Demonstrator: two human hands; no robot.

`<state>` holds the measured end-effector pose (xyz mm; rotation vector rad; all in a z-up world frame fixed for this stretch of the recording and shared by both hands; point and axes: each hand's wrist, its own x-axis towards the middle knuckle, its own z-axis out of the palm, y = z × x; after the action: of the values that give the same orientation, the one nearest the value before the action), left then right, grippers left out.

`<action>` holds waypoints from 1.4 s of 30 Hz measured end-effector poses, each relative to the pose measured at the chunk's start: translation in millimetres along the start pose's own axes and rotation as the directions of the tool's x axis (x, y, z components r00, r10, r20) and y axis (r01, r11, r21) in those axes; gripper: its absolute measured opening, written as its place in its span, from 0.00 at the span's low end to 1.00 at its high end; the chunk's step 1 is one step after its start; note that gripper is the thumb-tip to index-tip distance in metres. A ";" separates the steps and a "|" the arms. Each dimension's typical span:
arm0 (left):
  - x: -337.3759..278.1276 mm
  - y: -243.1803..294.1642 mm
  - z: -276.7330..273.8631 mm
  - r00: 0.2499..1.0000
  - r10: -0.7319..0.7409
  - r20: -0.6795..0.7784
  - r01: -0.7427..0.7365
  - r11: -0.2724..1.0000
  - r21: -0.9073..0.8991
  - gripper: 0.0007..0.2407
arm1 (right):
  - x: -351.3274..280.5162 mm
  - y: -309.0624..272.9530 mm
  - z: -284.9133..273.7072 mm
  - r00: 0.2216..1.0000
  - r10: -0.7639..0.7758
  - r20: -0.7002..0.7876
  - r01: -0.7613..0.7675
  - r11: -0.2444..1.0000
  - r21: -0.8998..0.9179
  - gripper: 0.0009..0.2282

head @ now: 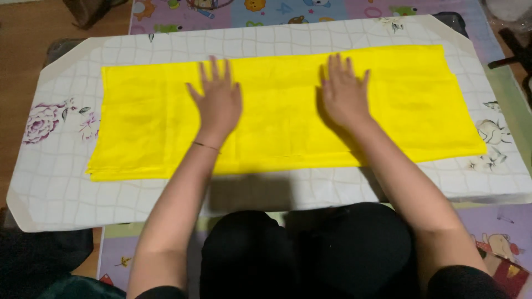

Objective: Folding and smoothing different pieces of fabric on a low table

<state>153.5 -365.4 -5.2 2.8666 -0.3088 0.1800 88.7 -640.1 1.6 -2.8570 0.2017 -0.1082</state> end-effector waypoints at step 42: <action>-135.8 10.0 11.3 0.854 0.519 0.024 -0.501 0.834 -0.231 0.13 | -143.5 222.4 11.9 0.845 -0.054 -0.532 0.140 0.982 0.123 0.15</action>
<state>20.6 -351.6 -33.9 2.5135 -1.0472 0.1080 -80.2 -827.6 -79.1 -2.6099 0.1444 -0.8956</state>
